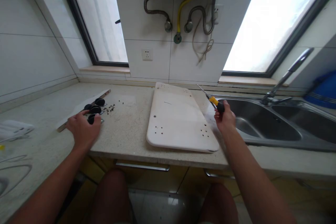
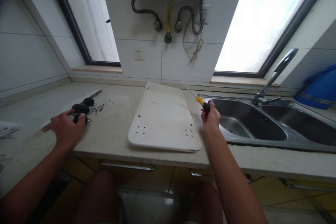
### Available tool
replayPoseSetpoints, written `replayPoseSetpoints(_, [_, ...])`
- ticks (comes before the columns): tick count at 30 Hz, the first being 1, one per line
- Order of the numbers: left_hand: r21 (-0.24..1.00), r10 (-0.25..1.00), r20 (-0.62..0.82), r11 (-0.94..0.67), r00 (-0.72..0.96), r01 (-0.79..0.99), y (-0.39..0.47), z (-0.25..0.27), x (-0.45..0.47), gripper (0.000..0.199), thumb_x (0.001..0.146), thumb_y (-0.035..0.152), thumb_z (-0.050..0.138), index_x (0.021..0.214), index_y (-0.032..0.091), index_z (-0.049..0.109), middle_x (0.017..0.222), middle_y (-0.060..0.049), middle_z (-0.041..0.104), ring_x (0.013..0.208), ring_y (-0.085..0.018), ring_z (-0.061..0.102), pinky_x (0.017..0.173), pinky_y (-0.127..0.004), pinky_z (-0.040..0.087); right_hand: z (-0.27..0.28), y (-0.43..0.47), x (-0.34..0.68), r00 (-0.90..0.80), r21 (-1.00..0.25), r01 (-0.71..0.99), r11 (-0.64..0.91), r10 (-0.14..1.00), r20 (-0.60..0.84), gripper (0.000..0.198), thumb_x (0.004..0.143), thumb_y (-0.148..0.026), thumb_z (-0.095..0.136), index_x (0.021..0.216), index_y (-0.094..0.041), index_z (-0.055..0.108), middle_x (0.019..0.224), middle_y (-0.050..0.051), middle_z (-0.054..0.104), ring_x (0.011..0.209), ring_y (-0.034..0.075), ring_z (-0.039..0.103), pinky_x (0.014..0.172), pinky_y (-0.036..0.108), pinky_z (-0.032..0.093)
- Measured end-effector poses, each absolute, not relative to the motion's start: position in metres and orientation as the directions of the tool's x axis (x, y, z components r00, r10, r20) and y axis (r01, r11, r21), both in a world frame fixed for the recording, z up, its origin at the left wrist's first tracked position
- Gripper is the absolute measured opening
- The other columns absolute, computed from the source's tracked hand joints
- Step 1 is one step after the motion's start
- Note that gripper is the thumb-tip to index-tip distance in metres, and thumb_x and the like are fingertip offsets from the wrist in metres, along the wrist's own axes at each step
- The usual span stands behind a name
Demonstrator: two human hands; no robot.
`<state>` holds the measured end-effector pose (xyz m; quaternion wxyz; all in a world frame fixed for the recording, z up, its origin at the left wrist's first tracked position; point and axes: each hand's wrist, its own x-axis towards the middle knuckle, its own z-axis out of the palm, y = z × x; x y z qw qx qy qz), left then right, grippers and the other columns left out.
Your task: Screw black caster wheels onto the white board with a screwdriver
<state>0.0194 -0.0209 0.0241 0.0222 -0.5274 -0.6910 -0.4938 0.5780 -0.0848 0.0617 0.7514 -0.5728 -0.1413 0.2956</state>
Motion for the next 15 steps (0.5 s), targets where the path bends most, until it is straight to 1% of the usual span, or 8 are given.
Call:
replayPoseSetpoints(3, [0.712,0.699,0.547,-0.098,-0.461,0.696,-0.034,0.031,0.031,0.035,0.092,0.037,0.069,0.121,0.023,0.056,0.137,-0.015,0.058,0.16,-0.05,0.034,0.14,-0.074,0.016,0.059,-0.085,0.573,0.744,-0.945,-0.303,0.123,0.65,-0.154,0.04,0.108,-0.05,0.07,0.128,-0.015,0.07,0.112,0.006,0.073,0.09,0.014,0.071,0.078,0.03,0.065])
replayPoseSetpoints(4, [0.736,0.709,0.535,-0.122,-0.461,0.666,-0.039,0.031,0.039,0.038,0.091,0.036,0.068,0.124,0.023,0.056,0.14,-0.015,0.058,0.159,-0.049,0.037,0.139,-0.075,0.018,0.057,-0.085,0.571,0.732,-0.948,-0.299,0.109,0.664,-0.155,0.039,0.108,-0.049,0.071,0.128,-0.015,0.07,0.113,0.006,0.074,0.091,0.014,0.072,0.079,0.031,0.066])
replayPoseSetpoints(6, [0.795,0.766,0.483,-0.179,-0.425,0.58,-0.05,0.028,0.062,0.044,0.091,0.039,0.068,0.13,0.023,0.057,0.143,-0.016,0.06,0.147,-0.046,0.053,0.132,-0.075,0.034,0.054,-0.086,0.568,0.706,-0.954,-0.288,0.079,0.691,-0.156,0.037,0.107,-0.046,0.073,0.126,-0.015,0.071,0.113,0.006,0.074,0.092,0.015,0.072,0.079,0.03,0.066])
replayPoseSetpoints(7, [0.827,0.813,0.442,-0.206,-0.38,0.522,-0.056,0.025,0.077,0.047,0.091,0.043,0.068,0.133,0.023,0.059,0.144,-0.016,0.062,0.135,-0.044,0.063,0.123,-0.073,0.047,0.052,-0.086,0.567,0.694,-0.956,-0.285,0.064,0.702,-0.159,0.036,0.106,-0.045,0.074,0.126,-0.015,0.071,0.114,0.006,0.074,0.092,0.015,0.072,0.079,0.031,0.066])
replayPoseSetpoints(8, [0.86,0.862,0.396,-0.228,-0.317,0.456,-0.061,0.022,0.095,0.05,0.092,0.048,0.067,0.135,0.023,0.06,0.141,-0.016,0.066,0.124,-0.04,0.069,0.114,-0.068,0.057,0.051,-0.086,0.566,0.686,-0.958,-0.283,0.052,0.709,-0.164,0.037,0.106,-0.045,0.073,0.127,-0.015,0.071,0.115,0.007,0.074,0.094,0.015,0.073,0.081,0.032,0.067])
replayPoseSetpoints(9, [0.891,0.905,0.348,-0.239,-0.244,0.386,-0.065,0.018,0.113,0.05,0.095,0.054,0.064,0.134,0.023,0.063,0.136,-0.015,0.071,0.118,-0.037,0.073,0.107,-0.063,0.061,0.049,-0.087,0.566,0.68,-0.958,-0.282,0.042,0.714,-0.169,0.038,0.106,-0.046,0.073,0.129,-0.015,0.071,0.118,0.007,0.074,0.097,0.016,0.073,0.084,0.034,0.067])
replayPoseSetpoints(12, [0.964,0.975,0.214,-0.201,-0.06,0.175,-0.068,0.014,0.164,0.057,0.103,0.065,0.05,0.131,0.019,0.07,0.13,-0.018,0.079,0.109,-0.034,0.079,0.094,-0.053,0.067,0.045,-0.088,0.566,0.674,-0.962,-0.272,0.024,0.718,-0.173,0.043,0.107,-0.048,0.072,0.135,-0.016,0.07,0.129,0.01,0.074,0.11,0.021,0.074,0.095,0.041,0.068])
replayPoseSetpoints(15, [0.991,0.991,0.131,-0.131,-0.001,0.03,-0.056,0.02,0.196,0.054,0.107,0.062,0.05,0.126,0.017,0.073,0.124,-0.019,0.082,0.113,-0.033,0.08,0.094,-0.048,0.067,0.042,-0.09,0.567,0.672,-0.97,-0.244,0.016,0.723,-0.157,0.045,0.106,-0.049,0.072,0.137,-0.016,0.069,0.133,0.011,0.073,0.115,0.022,0.074,0.099,0.044,0.067])
